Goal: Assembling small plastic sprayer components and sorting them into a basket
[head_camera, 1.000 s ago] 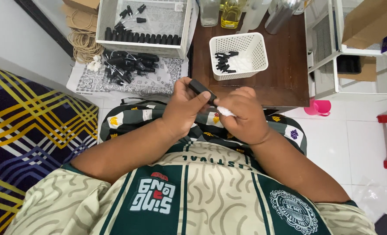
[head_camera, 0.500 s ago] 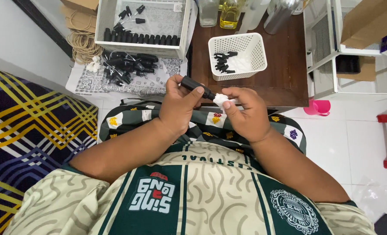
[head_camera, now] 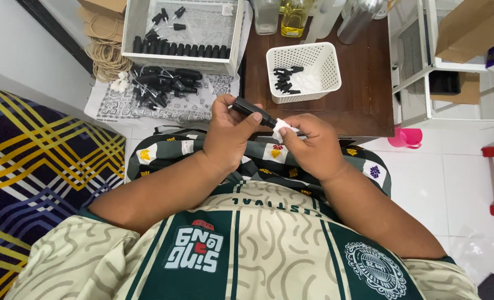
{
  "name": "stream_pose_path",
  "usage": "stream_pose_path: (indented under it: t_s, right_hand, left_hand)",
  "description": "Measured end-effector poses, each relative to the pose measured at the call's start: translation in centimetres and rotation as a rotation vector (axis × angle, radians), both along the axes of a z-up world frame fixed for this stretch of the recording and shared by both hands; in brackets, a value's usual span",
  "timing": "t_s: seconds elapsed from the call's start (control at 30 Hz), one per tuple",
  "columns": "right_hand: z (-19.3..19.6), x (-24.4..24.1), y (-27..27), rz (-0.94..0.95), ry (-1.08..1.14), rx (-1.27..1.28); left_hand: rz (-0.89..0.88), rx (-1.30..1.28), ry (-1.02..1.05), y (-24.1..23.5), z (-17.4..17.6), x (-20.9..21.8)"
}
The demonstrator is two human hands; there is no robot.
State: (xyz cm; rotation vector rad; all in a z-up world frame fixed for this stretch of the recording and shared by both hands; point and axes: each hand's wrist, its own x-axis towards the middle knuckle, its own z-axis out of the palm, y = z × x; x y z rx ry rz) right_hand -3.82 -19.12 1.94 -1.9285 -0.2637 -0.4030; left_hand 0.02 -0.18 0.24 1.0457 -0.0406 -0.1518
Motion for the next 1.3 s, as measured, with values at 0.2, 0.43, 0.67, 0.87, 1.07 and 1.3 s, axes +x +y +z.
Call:
stream_pose_path:
  t_s: [0.2,0.43,0.67,0.87,1.07,1.3]
  right_hand:
    - [-0.5,0.4,-0.1,0.036,-0.227,-0.108]
    - [-2.0,0.6,-1.1,-0.018,-0.410,-0.284]
    - [-1.1,0.5,-0.8,-0.037,-0.344,-0.355]
    - [-2.2,1.1,0.0,0.106,-0.058,-0.166]
    - [-7.7,2.7,-3.4,-0.057,0.283,-0.149]
    - [-14.0,2.9,-7.8,-0.522,0.963,0.071]
  left_hand:
    - [-0.030,-0.018,-0.005,0.1,-1.6,0.4]
    - [-0.056,-0.010,-0.014,0.0,-2.9,0.5]
    - [-0.083,0.063,0.023,0.0,-4.1,0.9]
    - [-0.098,0.191,0.169,0.0,-4.3,0.6]
    - [-0.164,0.308,0.389,2.3,-4.4,2.3]
    - [-0.062,0.111,0.623,7.0,-14.5,5.1]
